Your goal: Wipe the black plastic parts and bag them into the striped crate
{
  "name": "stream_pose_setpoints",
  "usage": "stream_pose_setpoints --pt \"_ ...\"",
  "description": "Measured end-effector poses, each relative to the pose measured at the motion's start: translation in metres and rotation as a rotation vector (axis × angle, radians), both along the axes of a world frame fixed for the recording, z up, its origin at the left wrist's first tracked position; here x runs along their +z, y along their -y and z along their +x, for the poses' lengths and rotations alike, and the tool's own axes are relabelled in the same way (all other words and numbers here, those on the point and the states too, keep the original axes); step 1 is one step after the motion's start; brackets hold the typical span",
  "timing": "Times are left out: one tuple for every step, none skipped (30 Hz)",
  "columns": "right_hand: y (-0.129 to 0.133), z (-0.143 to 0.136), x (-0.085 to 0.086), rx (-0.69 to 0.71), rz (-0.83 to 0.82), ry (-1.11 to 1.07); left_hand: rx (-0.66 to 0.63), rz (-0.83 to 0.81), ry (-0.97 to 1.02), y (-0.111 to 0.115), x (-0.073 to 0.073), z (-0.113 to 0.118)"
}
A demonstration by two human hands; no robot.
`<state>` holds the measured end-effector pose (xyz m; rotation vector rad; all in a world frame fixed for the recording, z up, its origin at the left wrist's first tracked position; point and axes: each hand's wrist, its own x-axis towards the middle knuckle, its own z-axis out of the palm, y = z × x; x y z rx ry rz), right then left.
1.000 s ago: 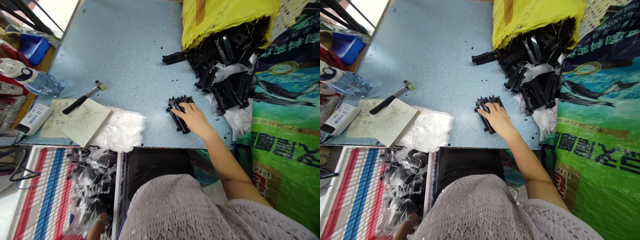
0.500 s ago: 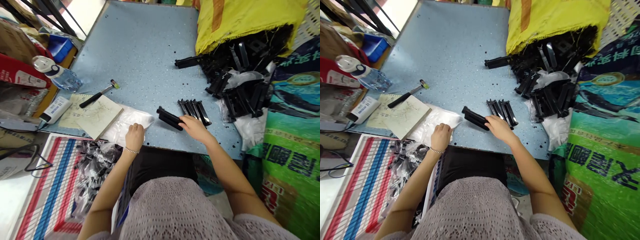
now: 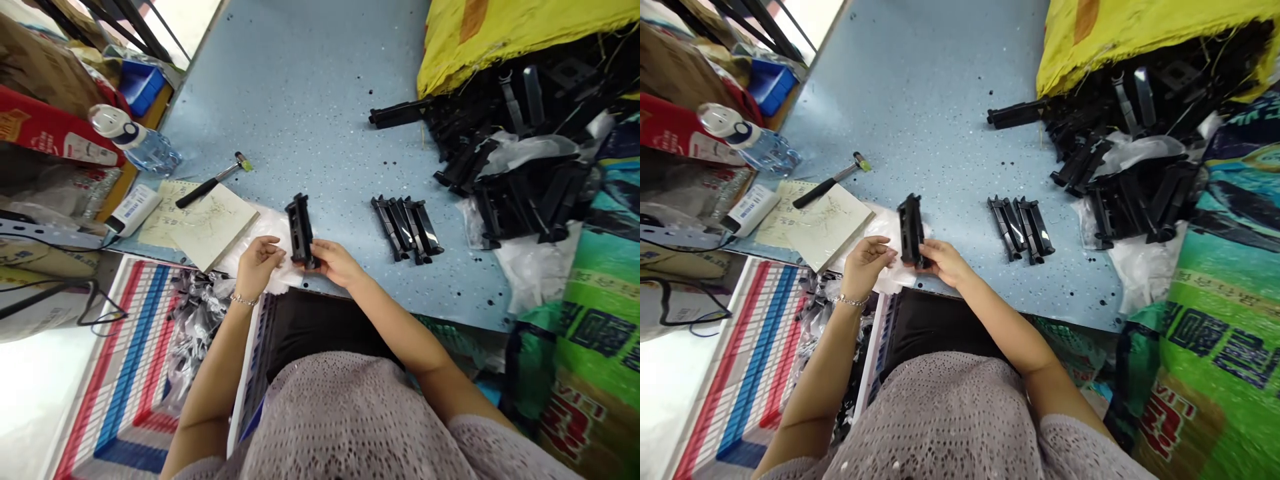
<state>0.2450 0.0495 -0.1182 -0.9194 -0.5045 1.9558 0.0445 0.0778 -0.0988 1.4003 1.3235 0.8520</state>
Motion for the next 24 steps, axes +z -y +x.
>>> stream_pose_setpoints --pt "0.0 0.005 -0.002 -0.025 -0.004 0.022 0.022 0.027 -0.016 0.001 0.001 -0.004" --pt "0.002 0.011 -0.003 -0.048 -0.001 0.059 0.011 0.076 -0.068 0.002 0.002 -0.007" --pt "0.006 0.019 -0.002 -0.078 0.01 0.11 -0.03 0.142 -0.147 0.002 0.003 -0.01" --pt "0.011 0.026 0.001 -0.111 0.026 0.162 -0.092 0.214 -0.237 0.003 0.003 -0.012" --pt "0.018 0.034 0.005 -0.137 0.047 0.201 -0.157 0.281 -0.321 0.003 0.003 -0.012" --pt "0.026 0.04 0.01 -0.151 0.067 0.212 -0.211 0.34 -0.386 0.003 0.002 -0.011" --pt "0.035 0.045 0.013 -0.138 0.083 0.188 -0.246 0.379 -0.426 0.002 0.0 -0.01" --pt "0.043 0.047 0.016 -0.089 0.089 0.131 -0.261 0.398 -0.447 0.002 -0.001 -0.008" --pt "0.051 0.048 0.016 -0.006 0.081 0.049 -0.265 0.402 -0.458 0.001 -0.002 -0.006" --pt "0.058 0.048 0.014 0.094 0.054 -0.041 -0.264 0.403 -0.467 0.001 -0.004 -0.005" --pt "0.064 0.046 0.009 0.188 0.013 -0.131 -0.254 0.412 -0.479 0.001 -0.004 -0.005" --pt "0.068 0.042 0.002 0.258 -0.038 -0.212 -0.236 0.434 -0.496 0.003 -0.004 -0.006" --pt "0.07 0.038 -0.005 0.3 -0.089 -0.283 -0.215 0.473 -0.515 0.005 -0.004 -0.008" --pt "0.071 0.034 -0.013 0.315 -0.133 -0.342 -0.195 0.528 -0.533 0.008 -0.003 -0.01" --pt "0.07 0.03 -0.02 0.316 -0.166 -0.391 -0.183 0.593 -0.547 0.012 -0.002 -0.012" --pt "0.069 0.026 -0.026 0.308 -0.186 -0.431 -0.186 0.659 -0.553 0.017 -0.001 -0.015" --pt "0.066 0.023 -0.029 0.289 -0.196 -0.461 -0.206 0.717 -0.554 0.022 0.0 -0.017" --pt "0.064 0.021 -0.031 0.257 -0.201 -0.482 -0.232 0.762 -0.558 0.028 0.001 -0.018" --pt "0.061 0.019 -0.03 0.207 -0.205 -0.495 -0.255 0.786 -0.572 0.033 0.001 -0.018" --pt "0.058 0.018 -0.028 0.149 -0.212 -0.496 -0.266 0.798 -0.597 0.038 0.0 -0.018" --pt "0.056 0.017 -0.025 0.093 -0.213 -0.48 -0.26 0.801 -0.626 0.042 -0.001 -0.017" --pt "0.054 0.015 -0.02 0.061 -0.205 -0.442 -0.237 0.802 -0.65 0.045 -0.001 -0.014" --pt "0.052 0.013 -0.016 0.057 -0.184 -0.377 -0.216 0.805 -0.661 0.048 -0.002 -0.012" --pt "0.052 0.011 -0.011 0.069 -0.147 -0.283 -0.221 0.809 -0.653 0.051 -0.001 -0.009"
